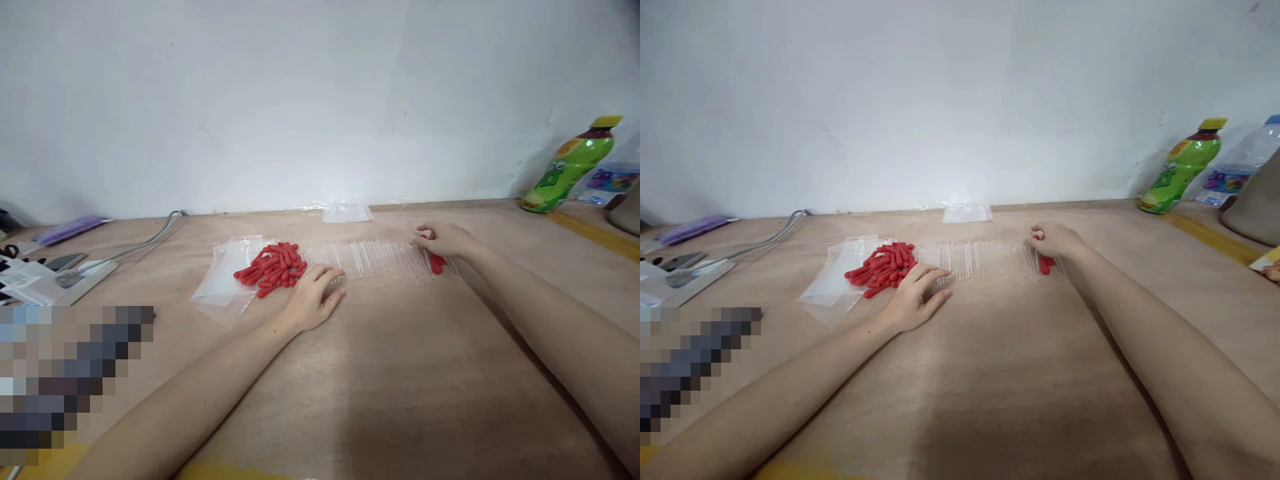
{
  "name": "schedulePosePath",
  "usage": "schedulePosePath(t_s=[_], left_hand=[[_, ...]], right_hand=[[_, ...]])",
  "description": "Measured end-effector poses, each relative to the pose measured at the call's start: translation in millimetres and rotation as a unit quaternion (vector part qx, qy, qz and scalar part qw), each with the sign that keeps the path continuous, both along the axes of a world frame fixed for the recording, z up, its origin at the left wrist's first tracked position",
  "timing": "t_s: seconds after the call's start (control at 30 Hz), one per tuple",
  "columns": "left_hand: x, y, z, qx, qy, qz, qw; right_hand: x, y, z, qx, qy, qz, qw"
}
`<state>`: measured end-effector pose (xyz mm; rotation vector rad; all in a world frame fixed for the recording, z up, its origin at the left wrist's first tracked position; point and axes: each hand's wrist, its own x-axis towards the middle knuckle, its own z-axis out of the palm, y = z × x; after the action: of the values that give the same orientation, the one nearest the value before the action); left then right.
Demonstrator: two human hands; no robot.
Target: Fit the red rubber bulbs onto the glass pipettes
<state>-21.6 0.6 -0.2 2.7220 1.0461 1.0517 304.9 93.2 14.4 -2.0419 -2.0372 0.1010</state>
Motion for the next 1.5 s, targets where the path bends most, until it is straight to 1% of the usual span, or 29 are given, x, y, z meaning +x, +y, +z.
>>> schedulePosePath(t_s=[0.07, 0.13, 0.2, 0.3, 0.37, 0.43, 0.53, 0.7, 0.8, 0.87, 0.97, 1.1, 1.23, 1.3, 1.37, 1.43, 1.5], left_hand=[[0.3, 0.0, 0.1, 0.003, 0.002, 0.003, 1.0], [1.0, -0.3, 0.6, 0.01, 0.008, 0.02, 1.0], [1.7, -0.7, 1.5, 0.019, 0.016, 0.058, 0.998], [1.9, -0.6, 2.5, 0.031, 0.023, 0.131, 0.991], [1.4, 0.9, 2.7, 0.037, 0.022, 0.17, 0.984], [1.6, 4.6, 3.2, 0.038, 0.028, 0.201, 0.979], [7.1, 15.7, 7.0, 0.029, 0.055, 0.241, 0.969], [33.4, 45.6, 19.5, -0.016, 0.116, 0.327, 0.938], [49.5, 60.3, 25.1, -0.046, 0.18, 0.361, 0.914], [56.4, 65.4, 27.6, -0.067, 0.211, 0.377, 0.9], [61.4, 67.7, 30.8, -0.103, 0.235, 0.394, 0.883], [63.0, 68.7, 34.2, -0.139, 0.249, 0.399, 0.871], [61.0, 64.6, 36.1, -0.147, 0.243, 0.388, 0.877], [56.4, 56.9, 35.5, -0.13, 0.226, 0.368, 0.893], [47.8, 45.6, 32.2, -0.087, 0.184, 0.323, 0.924], [35.4, 32.7, 25.8, -0.023, 0.138, 0.254, 0.957], [20.8, 21.1, 16.9, 0.019, 0.102, 0.179, 0.978]], right_hand=[[3.1, -4.5, 3.5, 0.01, 0.003, -0.026, 1.0], [6.6, -11.5, 8.5, -0.001, -0.01, -0.058, 0.998], [8.9, -19.5, 13.1, -0.042, -0.042, -0.087, 0.994], [8.2, -29.2, 16.7, -0.11, -0.074, -0.11, 0.985], [5.2, -32.9, 17.8, -0.131, -0.083, -0.114, 0.981], [1.1, -35.3, 19.1, -0.136, -0.091, -0.115, 0.98], [-4.6, -38.4, 22.1, -0.14, -0.094, -0.116, 0.979], [-10.0, -40.5, 25.0, -0.139, -0.098, -0.117, 0.978], [-11.8, -39.1, 25.0, -0.145, -0.102, -0.118, 0.977], [-13.5, -38.7, 25.2, -0.147, -0.102, -0.113, 0.977], [-17.3, -40.6, 25.8, -0.131, -0.101, -0.105, 0.981], [-21.9, -43.8, 25.2, -0.11, -0.082, -0.108, 0.985], [-21.1, -41.9, 22.5, -0.114, -0.061, -0.115, 0.985], [-19.0, -40.8, 20.6, -0.119, -0.053, -0.123, 0.984], [-16.4, -40.5, 18.5, -0.117, -0.042, -0.132, 0.983], [-13.4, -40.8, 16.4, -0.107, -0.028, -0.135, 0.985], [-10.5, -40.9, 15.2, -0.102, -0.017, -0.131, 0.986]])
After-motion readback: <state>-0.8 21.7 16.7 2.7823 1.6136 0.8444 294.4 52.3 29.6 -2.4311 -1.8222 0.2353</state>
